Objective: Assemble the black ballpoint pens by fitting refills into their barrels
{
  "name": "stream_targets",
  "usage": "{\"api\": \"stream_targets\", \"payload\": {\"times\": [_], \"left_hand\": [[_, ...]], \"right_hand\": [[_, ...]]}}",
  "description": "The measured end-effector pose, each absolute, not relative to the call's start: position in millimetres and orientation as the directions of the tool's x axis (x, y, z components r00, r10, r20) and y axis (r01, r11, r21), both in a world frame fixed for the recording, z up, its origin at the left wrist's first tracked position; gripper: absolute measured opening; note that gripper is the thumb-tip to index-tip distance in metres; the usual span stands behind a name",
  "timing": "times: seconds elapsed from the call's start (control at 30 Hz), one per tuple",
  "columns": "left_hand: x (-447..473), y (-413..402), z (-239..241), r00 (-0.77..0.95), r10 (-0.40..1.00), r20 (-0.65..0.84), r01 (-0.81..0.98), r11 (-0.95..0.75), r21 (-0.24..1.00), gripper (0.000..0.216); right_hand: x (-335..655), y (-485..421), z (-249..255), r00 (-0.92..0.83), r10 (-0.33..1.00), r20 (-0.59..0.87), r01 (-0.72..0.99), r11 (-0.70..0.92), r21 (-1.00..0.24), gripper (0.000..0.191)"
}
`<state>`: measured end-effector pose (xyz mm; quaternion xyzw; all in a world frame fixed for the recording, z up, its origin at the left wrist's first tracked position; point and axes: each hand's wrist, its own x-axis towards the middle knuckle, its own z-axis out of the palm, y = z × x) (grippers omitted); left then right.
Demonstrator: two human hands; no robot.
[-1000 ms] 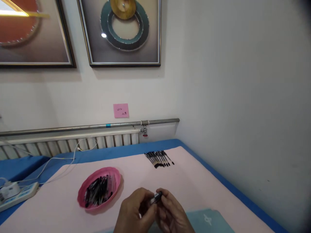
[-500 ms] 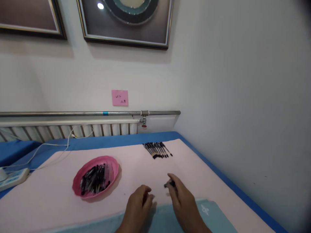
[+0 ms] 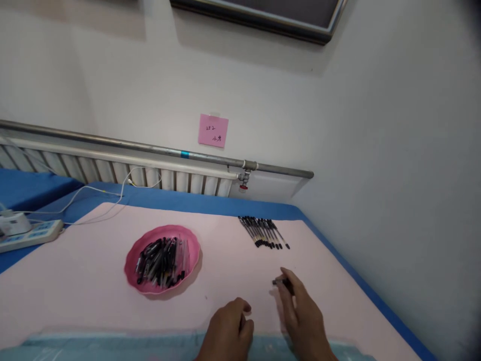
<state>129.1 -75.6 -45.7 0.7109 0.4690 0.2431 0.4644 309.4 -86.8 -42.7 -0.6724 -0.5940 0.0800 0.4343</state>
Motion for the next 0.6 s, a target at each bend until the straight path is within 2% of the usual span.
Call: {"api": "stream_targets", "payload": {"times": [0.13,0.3,0.4,0.47,0.6], "left_hand": [[132,-74,-54,0.419,0.904,-0.088,0.443,-0.119,0.889,0.028],[132,-72,-57,0.407,0.910,-0.078,0.366,-0.084,0.927,0.024],[132,-71,-54,0.422,0.901,-0.106,0.176,0.033,0.984,0.025],[132,-71,-51,0.422,0.900,-0.113,0.074,0.090,0.993,0.027],[131,-73,-46,0.393,0.918,-0.042,0.019,0.038,0.999,0.025]], "right_hand": [[306,-84,-36,0.347,0.904,0.248,0.569,0.007,-0.822,0.031],[299,-87,-34,0.363,0.923,0.129,0.425,-0.041,-0.904,0.034],[293,-93,-34,0.314,0.949,0.016,0.141,-0.030,-0.990,0.039],[288,-94,-36,0.264,0.963,-0.059,-0.073,-0.041,-0.997,0.043],[279,-92,-41,0.190,0.970,-0.152,-0.263,-0.098,-0.960,0.043]]}}
